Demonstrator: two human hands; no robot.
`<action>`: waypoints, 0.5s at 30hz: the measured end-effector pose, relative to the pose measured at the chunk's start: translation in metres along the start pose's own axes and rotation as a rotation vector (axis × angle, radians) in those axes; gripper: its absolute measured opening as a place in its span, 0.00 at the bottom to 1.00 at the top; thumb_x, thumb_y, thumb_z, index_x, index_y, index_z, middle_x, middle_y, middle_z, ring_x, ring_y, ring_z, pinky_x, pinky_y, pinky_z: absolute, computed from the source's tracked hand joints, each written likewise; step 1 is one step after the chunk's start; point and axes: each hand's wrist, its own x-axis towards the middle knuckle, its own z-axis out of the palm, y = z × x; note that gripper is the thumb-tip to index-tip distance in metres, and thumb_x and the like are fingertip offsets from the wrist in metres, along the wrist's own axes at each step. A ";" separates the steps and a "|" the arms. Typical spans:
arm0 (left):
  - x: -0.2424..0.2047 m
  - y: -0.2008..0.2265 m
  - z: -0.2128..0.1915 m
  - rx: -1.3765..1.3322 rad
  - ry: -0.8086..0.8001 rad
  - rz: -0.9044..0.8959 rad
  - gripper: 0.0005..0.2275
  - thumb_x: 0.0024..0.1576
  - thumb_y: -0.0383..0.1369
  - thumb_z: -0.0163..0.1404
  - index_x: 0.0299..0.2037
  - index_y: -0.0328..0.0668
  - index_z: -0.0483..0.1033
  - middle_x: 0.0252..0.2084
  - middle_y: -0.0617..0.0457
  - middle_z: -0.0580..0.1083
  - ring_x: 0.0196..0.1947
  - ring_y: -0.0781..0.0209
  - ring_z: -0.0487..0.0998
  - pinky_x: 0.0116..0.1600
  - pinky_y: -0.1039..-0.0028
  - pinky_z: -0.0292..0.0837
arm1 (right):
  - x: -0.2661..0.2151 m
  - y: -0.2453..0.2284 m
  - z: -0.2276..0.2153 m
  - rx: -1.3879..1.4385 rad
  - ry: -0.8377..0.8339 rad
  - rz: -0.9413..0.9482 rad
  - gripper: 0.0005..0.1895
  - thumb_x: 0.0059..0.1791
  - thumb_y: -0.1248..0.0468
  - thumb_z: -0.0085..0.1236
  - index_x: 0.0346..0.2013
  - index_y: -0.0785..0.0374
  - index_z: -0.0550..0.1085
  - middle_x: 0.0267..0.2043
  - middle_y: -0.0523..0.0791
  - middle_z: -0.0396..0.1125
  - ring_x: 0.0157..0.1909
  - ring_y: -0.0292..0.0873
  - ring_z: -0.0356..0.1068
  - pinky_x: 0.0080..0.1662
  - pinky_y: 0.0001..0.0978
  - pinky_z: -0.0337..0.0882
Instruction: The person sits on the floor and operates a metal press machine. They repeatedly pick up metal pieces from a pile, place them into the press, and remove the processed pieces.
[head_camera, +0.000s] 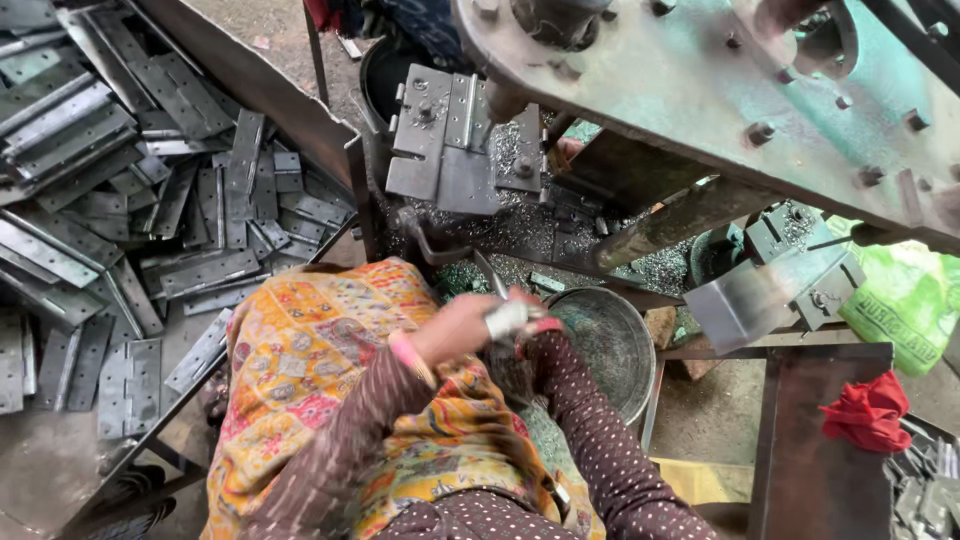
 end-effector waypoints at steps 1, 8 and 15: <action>-0.011 0.003 -0.007 0.256 -0.118 0.018 0.18 0.58 0.31 0.48 0.60 0.49 0.73 0.53 0.50 0.77 0.37 0.51 0.81 0.40 0.61 0.78 | 0.007 -0.004 -0.013 -0.001 -0.051 0.018 0.27 0.49 0.47 0.60 0.50 0.66 0.70 0.41 0.53 0.75 0.41 0.55 0.78 0.44 0.49 0.76; -0.049 0.005 -0.047 -0.325 0.178 0.039 0.20 0.61 0.36 0.51 0.64 0.43 0.72 0.63 0.46 0.74 0.63 0.48 0.76 0.66 0.58 0.71 | 0.017 -0.023 -0.053 -0.213 0.012 -0.105 0.34 0.46 0.40 0.64 0.50 0.67 0.73 0.45 0.56 0.73 0.48 0.58 0.75 0.50 0.49 0.73; 0.011 -0.025 -0.018 0.370 0.430 -0.044 0.25 0.63 0.43 0.47 0.65 0.35 0.68 0.69 0.41 0.64 0.70 0.44 0.61 0.72 0.52 0.52 | 0.008 -0.029 -0.057 -0.182 0.027 -0.113 0.35 0.44 0.41 0.66 0.50 0.68 0.73 0.46 0.58 0.73 0.49 0.58 0.75 0.51 0.48 0.73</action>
